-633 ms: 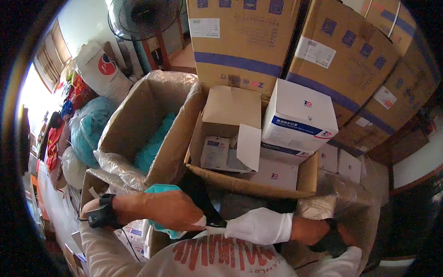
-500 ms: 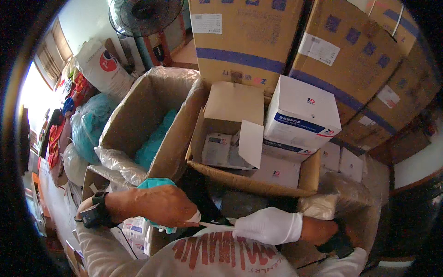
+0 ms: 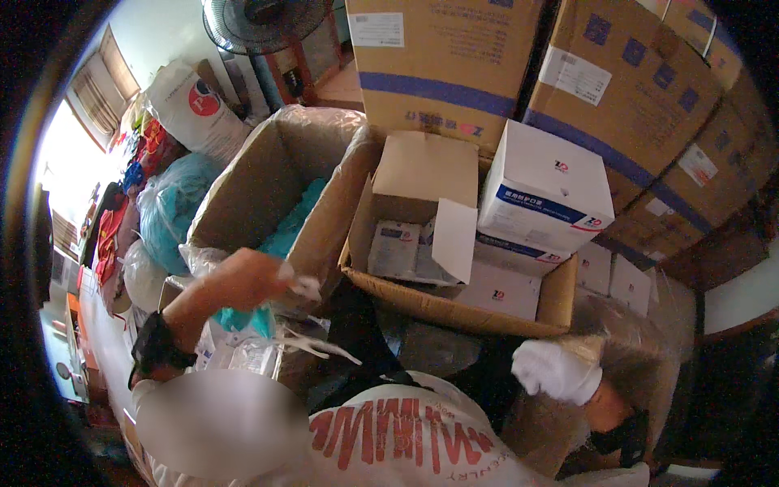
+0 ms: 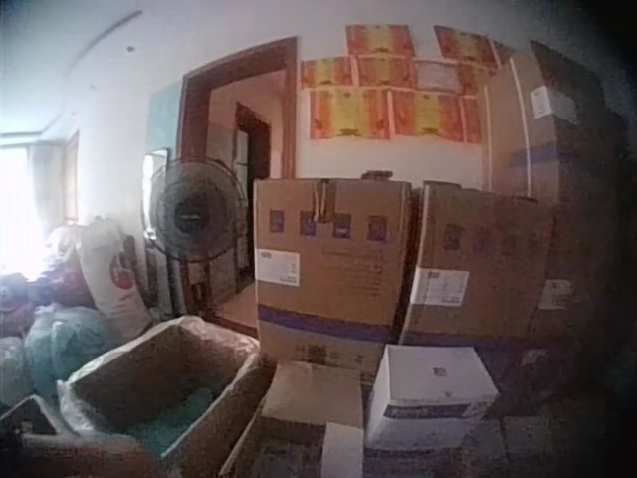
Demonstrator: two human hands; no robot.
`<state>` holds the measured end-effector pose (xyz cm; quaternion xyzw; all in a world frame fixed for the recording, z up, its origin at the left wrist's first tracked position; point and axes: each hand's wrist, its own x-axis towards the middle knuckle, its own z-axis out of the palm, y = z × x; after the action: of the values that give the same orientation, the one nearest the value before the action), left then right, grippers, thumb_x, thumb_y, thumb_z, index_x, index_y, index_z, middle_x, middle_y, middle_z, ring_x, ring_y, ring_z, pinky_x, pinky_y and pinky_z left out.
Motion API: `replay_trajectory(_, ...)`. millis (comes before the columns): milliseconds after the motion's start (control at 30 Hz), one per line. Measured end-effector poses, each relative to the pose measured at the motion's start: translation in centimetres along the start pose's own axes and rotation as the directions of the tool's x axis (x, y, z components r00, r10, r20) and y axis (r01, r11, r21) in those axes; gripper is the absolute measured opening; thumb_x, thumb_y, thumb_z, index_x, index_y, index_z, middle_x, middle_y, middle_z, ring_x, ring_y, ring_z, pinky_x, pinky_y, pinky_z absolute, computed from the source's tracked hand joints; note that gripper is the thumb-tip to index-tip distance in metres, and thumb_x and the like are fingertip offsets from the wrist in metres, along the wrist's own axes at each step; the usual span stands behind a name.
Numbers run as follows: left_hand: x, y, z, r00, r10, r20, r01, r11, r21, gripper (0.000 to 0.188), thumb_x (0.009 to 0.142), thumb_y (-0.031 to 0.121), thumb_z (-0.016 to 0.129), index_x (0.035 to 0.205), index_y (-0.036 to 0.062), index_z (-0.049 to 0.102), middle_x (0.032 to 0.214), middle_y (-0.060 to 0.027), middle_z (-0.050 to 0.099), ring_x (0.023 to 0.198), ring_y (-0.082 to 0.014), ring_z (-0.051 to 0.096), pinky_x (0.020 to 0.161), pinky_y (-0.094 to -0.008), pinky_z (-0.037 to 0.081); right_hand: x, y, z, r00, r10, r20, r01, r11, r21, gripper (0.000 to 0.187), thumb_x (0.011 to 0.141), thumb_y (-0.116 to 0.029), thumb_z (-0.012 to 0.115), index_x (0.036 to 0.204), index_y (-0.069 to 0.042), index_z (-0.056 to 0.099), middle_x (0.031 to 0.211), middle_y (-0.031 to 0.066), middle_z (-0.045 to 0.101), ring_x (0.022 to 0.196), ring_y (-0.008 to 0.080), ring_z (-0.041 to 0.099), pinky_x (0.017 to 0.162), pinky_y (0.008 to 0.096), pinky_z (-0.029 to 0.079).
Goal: Pack several blue face masks and instruction cards into a small cardboard box.
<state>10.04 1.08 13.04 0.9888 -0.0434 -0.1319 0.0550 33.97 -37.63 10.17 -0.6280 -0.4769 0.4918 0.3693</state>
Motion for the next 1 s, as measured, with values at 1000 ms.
replay_trajectory(1000,10.1,-0.2,-3.1,0.559,-0.744,-0.365,-0.253,0.266,-0.93,0.033,0.089,0.039,0.044,0.077,0.0106,0.054,0.067,0.004,0.047,0.056,-0.0053,0.043,0.05,-0.0202,0.035,15.0,3.9,9.0,0.998,-0.019,0.053,-0.02,0.769,0.639,0.037,0.089,-0.036,0.044,0.095,-0.002,0.057,0.07,-0.0009,0.049,0.059,0.0081,0.045,0.052,0.0193,0.037)
